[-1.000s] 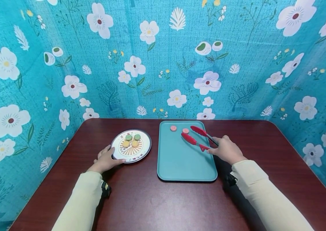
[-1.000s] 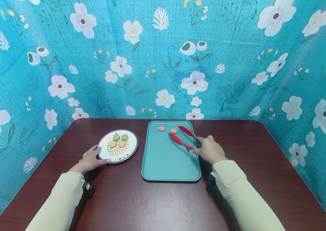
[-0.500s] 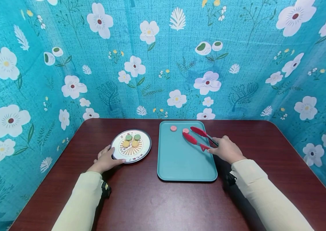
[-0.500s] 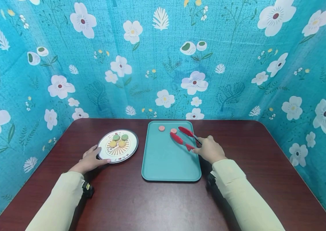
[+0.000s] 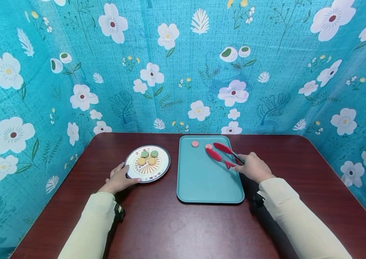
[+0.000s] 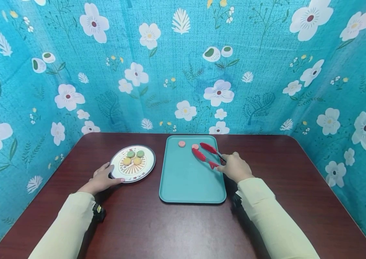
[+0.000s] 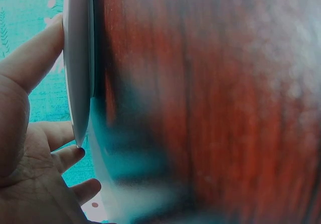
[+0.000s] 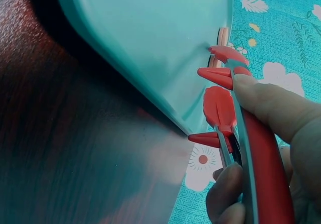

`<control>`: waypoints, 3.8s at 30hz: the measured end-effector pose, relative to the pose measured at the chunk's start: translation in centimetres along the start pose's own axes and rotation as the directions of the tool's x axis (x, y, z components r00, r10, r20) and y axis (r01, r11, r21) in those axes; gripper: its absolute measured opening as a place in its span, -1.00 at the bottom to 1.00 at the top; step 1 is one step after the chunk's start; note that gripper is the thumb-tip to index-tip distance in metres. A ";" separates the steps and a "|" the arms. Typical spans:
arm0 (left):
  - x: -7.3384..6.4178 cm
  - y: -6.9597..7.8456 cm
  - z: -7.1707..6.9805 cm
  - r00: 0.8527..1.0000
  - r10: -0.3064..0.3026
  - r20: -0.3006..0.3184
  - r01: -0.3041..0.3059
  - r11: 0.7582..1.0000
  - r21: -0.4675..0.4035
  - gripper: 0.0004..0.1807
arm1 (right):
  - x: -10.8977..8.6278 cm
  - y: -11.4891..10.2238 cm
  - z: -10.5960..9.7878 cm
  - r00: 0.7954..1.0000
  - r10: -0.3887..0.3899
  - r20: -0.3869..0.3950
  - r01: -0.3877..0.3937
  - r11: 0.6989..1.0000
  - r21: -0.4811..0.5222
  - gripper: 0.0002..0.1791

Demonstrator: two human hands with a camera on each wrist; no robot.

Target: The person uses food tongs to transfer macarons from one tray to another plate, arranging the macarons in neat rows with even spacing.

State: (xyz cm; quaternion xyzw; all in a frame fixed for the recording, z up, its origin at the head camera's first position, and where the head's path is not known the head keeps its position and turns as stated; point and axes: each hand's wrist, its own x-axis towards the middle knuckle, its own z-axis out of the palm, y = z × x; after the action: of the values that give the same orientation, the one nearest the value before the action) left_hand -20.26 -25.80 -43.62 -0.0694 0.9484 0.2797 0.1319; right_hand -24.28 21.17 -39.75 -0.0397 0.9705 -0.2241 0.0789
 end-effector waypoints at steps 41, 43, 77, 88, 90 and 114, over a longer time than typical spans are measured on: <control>-0.1 0.1 -0.1 1.000 0.009 -0.009 -0.009 1.000 0.018 0.11 | 0.3 -0.8 0.4 1.000 -0.015 -0.012 0.015 1.000 -0.016 -0.23; -0.1 0.2 -0.1 1.000 0.008 -0.009 -0.008 1.000 0.018 0.11 | 0.3 -0.8 0.4 1.000 -0.016 -0.012 0.016 1.000 -0.016 -0.24; 0.2 -0.2 0.1 1.000 -0.014 -0.004 0.014 1.000 0.008 0.14 | -1.4 -1.0 -0.1 0.997 -0.059 -0.056 0.060 0.998 0.006 -0.21; 0.3 -0.1 0.0 1.000 -0.013 -0.002 0.013 1.000 0.010 0.16 | -1.7 -1.3 0.0 0.996 -0.063 -0.066 0.064 0.998 0.014 -0.24; 0.3 -0.1 0.0 1.000 -0.011 -0.002 0.011 1.000 0.013 0.16 | -1.7 -1.4 0.1 0.995 -0.069 -0.067 0.070 0.997 0.012 -0.25; 0.1 -0.1 -0.1 1.000 -0.004 -0.007 0.004 1.000 -0.006 0.10 | -2.1 -3.2 0.6 0.989 -0.111 -0.095 0.114 0.993 0.023 -0.23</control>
State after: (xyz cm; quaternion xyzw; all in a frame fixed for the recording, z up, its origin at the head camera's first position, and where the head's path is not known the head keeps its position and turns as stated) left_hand -20.34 -25.94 -43.62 -0.0725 0.9479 0.2820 0.1290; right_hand -22.01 18.26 -38.56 -0.0828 0.9662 -0.2433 0.0214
